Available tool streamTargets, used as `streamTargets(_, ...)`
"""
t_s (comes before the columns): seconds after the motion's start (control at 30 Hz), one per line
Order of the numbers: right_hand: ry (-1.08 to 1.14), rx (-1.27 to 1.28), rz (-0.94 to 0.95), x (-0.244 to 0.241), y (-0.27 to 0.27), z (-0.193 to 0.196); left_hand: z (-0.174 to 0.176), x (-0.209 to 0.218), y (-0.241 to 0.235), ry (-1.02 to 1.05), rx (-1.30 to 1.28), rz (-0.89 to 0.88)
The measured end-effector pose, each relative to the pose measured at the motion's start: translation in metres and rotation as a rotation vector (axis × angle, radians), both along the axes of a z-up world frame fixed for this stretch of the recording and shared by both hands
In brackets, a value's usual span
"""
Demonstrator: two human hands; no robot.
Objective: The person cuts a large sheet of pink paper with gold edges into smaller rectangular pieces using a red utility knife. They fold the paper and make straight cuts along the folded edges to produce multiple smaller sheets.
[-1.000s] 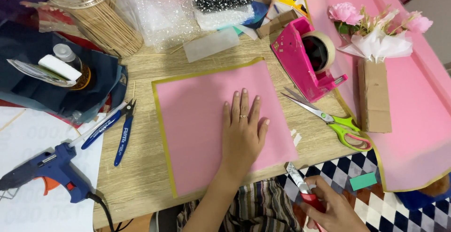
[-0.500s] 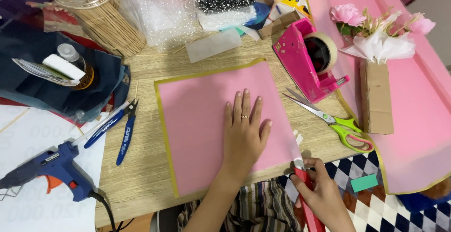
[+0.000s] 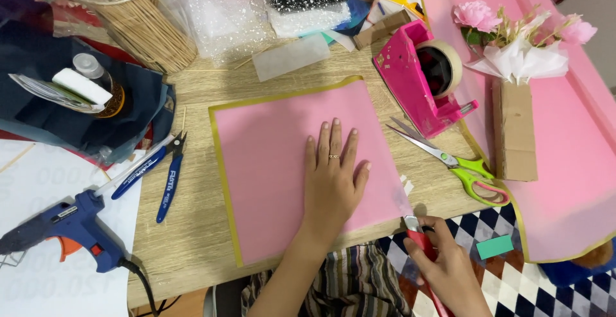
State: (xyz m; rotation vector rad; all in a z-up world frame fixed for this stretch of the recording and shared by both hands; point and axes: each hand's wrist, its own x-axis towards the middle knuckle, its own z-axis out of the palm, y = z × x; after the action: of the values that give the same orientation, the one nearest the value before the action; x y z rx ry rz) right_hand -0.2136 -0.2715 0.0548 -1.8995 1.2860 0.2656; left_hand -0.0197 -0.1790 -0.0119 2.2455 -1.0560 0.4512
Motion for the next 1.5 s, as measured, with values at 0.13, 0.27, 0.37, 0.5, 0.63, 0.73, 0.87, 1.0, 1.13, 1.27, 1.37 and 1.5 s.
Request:
streamTargets(0.13, 0.091, -0.08, 0.057, -0.02, -0.016, -0.014, 0.0, 0.0, -0.001, -0.003, 0.006, 0.011)
streamTargets(0.27, 0.131, -0.091, 0.034, -0.029, -0.019, -0.008, 0.002, 0.0, 0.0, 0.005, 0.025, 0.005)
streamTargets(0.37, 0.095, -0.059, -0.004, -0.035, -0.022, -0.01, 0.002, -0.001, 0.0, 0.019, 0.021, 0.0)
streamTargets(0.5, 0.118, -0.063, 0.038, -0.032, -0.021, -0.009, 0.004, -0.001, 0.001, 0.021, 0.023, -0.003)
streamTargets(0.63, 0.12, -0.034, 0.015, -0.029, -0.018, -0.004, 0.006, 0.0, 0.002, 0.039, 0.026, -0.017)
streamTargets(0.73, 0.132, -0.006, 0.002, -0.027, -0.017, 0.0, 0.007, 0.0, 0.002, 0.032, 0.042, -0.013)
streamTargets(0.87, 0.095, -0.018, 0.028, -0.03, -0.016, -0.003, 0.007, 0.0, 0.003, 0.039, 0.047, -0.02)
streamTargets(1.0, 0.112, 0.002, 0.006, -0.028, -0.016, 0.0, 0.006, 0.0, 0.002, 0.025, 0.011, -0.016)
streamTargets(1.13, 0.131, -0.024, 0.01, -0.03, -0.017, -0.003, 0.002, 0.0, 0.001, 0.006, -0.005, -0.008)
streamTargets(1.27, 0.121, -0.04, 0.024, -0.034, -0.019, -0.008, 0.001, 0.0, 0.0, 0.001, -0.005, -0.004)
streamTargets(1.37, 0.136, -0.071, 0.067, -0.038, -0.021, -0.012, 0.001, 0.0, 0.001, 0.006, -0.003, -0.001)
streamTargets(1.5, 0.039, 0.116, -0.038, -0.048, -0.028, -0.014, 0.002, -0.001, 0.001, 0.001, -0.006, 0.001)
